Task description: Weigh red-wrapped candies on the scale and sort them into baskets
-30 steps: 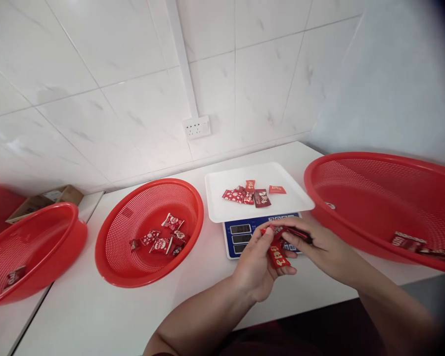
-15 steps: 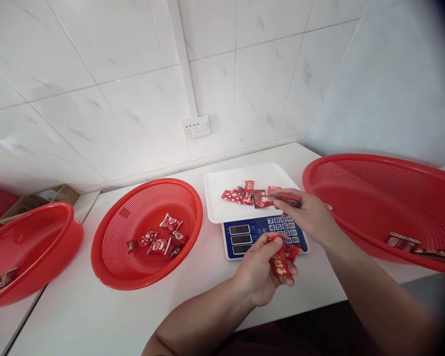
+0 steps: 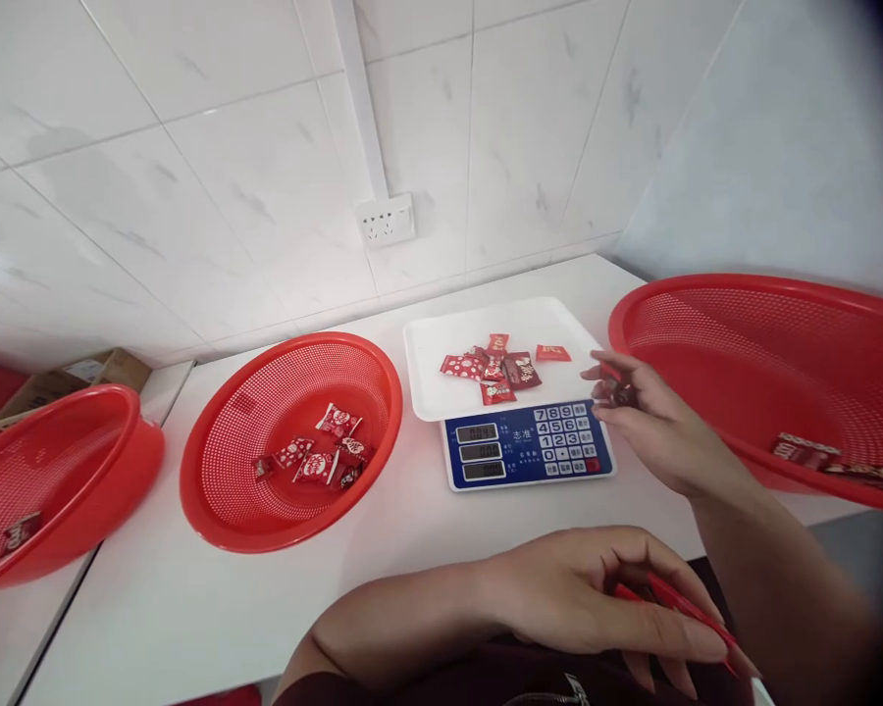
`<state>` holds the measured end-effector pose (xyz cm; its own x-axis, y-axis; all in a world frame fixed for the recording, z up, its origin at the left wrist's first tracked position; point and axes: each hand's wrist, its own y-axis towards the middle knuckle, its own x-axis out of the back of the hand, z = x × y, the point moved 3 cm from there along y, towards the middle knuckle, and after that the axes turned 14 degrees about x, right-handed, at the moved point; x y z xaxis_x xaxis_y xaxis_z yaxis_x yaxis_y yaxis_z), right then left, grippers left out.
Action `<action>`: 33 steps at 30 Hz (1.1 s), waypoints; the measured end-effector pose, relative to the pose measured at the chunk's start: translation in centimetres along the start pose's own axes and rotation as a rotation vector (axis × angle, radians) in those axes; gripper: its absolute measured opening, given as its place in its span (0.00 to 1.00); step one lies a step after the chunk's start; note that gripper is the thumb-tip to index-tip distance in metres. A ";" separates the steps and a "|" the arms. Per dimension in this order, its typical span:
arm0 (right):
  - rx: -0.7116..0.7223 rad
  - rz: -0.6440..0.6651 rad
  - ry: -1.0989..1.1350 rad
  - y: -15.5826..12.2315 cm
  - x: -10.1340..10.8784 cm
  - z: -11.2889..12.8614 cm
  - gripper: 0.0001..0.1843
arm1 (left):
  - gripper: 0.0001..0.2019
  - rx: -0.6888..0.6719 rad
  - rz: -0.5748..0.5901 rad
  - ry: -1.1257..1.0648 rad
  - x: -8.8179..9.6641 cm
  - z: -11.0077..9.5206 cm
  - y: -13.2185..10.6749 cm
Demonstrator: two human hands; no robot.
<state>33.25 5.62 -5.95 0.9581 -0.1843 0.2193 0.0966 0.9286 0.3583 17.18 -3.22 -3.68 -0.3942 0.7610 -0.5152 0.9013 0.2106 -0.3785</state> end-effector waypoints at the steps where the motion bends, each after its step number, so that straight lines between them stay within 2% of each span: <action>1: -0.037 0.061 0.024 -0.3 0.0 -0.1 0.27 | 0.28 0.030 -0.003 0.022 -0.1 0.0 -0.1; 4: -0.109 0.146 0.103 -1.1 -0.2 -0.1 0.26 | 0.30 0.080 -0.006 0.073 -0.3 -0.2 -0.4; 7: -0.100 0.084 0.108 -1.2 -0.3 0.1 0.25 | 0.32 0.084 0.030 0.112 -0.5 -0.1 -0.3; 12: 0.010 0.068 -0.146 -0.9 -0.3 0.0 0.23 | 0.32 0.038 0.063 0.100 -0.5 0.4 0.0; 15: 0.015 0.119 -0.282 -0.5 -0.6 0.0 0.23 | 0.32 0.020 0.058 0.100 -0.3 0.6 0.1; 18: -0.014 0.177 -0.307 0.0 -1.3 0.4 0.24 | 0.32 0.023 0.055 0.102 -0.3 0.6 0.1; 24: 0.056 0.128 -0.300 1.9 -2.5 1.6 0.26 | 0.32 0.050 0.050 0.134 -0.5 0.0 0.0; 27: 0.094 0.143 -0.313 2.6 -2.9 1.7 0.27 | 0.32 0.078 0.053 0.158 -0.5 -0.3 -0.1; 31: 0.096 0.147 -0.381 2.5 -3.0 1.7 0.33 | 0.31 0.055 0.023 0.140 -0.3 -0.5 -0.4; 33: 0.083 0.152 -0.386 1.8 -2.7 1.8 0.32 | 0.29 0.032 0.017 0.117 -0.1 -0.4 -0.5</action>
<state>30.32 7.20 -4.23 0.7868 -0.1692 0.5936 -0.0753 0.9282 0.3644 16.83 -3.20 -3.11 -0.3534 0.8312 -0.4292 0.9008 0.1786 -0.3958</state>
